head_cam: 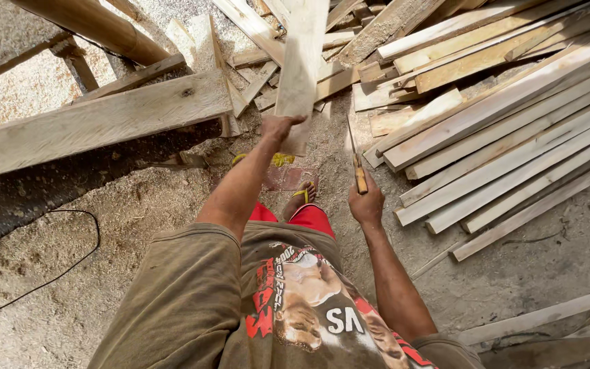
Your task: The person saws a wooden plank with a hand saw on a workbench, then planes a board and carries planks across the workshop. They measure a plank with a tape measure, mark a line using a square and pencil, and resume sawing the marked plank.
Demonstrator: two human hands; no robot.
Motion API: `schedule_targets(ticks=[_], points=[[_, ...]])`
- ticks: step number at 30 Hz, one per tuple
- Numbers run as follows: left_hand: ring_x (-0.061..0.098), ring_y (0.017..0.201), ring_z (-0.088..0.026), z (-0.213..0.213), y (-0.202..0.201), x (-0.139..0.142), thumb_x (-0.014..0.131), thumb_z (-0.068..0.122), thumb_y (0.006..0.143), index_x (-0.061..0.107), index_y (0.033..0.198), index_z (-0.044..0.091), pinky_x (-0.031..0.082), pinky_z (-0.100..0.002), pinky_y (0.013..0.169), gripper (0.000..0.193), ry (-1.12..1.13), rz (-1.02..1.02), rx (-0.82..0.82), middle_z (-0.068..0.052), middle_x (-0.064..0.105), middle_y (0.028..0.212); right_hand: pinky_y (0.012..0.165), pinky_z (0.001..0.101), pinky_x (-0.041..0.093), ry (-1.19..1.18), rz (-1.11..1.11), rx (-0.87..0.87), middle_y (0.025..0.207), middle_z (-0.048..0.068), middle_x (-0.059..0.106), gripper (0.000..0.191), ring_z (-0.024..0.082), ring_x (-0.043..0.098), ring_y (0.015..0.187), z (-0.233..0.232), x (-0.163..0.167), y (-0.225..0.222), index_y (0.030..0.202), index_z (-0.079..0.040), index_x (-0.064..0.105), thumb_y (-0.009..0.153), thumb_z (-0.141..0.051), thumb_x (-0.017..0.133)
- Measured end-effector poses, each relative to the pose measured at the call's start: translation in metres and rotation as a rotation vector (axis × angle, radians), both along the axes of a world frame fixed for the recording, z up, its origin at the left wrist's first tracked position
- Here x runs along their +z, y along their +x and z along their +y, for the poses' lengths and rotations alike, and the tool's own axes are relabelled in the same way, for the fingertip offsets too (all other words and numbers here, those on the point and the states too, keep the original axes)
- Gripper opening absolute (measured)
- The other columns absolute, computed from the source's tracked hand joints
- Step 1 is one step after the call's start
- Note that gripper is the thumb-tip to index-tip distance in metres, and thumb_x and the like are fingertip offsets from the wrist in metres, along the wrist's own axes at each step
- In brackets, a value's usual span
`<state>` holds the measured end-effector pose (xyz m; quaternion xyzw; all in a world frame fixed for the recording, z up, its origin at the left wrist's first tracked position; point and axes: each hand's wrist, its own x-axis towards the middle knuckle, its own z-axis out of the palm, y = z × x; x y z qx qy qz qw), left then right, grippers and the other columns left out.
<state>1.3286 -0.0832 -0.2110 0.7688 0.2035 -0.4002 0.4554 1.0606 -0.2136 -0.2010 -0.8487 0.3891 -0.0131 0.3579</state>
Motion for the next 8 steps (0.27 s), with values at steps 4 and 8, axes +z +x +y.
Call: schedule_targets(ticks=[4,8], points=[[0.06,0.119,-0.031,0.018,0.018,0.009,0.093,0.053,0.077,0.062,0.133,-0.007,0.056,-0.039,0.083,0.088,0.266,-0.101,-0.04,-0.023,0.059,0.139,0.086,0.0491,0.057,-0.177,-0.239,0.191,0.113,0.027,0.073,0.052,0.043,0.072,0.097,-0.031,0.011,0.042,0.138,-0.001,0.061,0.088,-0.014,0.065],[0.051,0.134,-0.037,0.017,-0.008,0.016,0.083,0.04,0.073,0.003,0.166,0.024,0.049,-0.054,0.098,0.124,-0.249,-0.124,0.097,-0.02,0.03,0.163,0.085,0.0444,0.06,-0.011,-0.224,0.141,0.109,0.023,0.074,0.061,0.033,0.077,0.089,-0.015,0.034,0.082,0.147,-0.004,0.053,0.087,-0.015,0.062]])
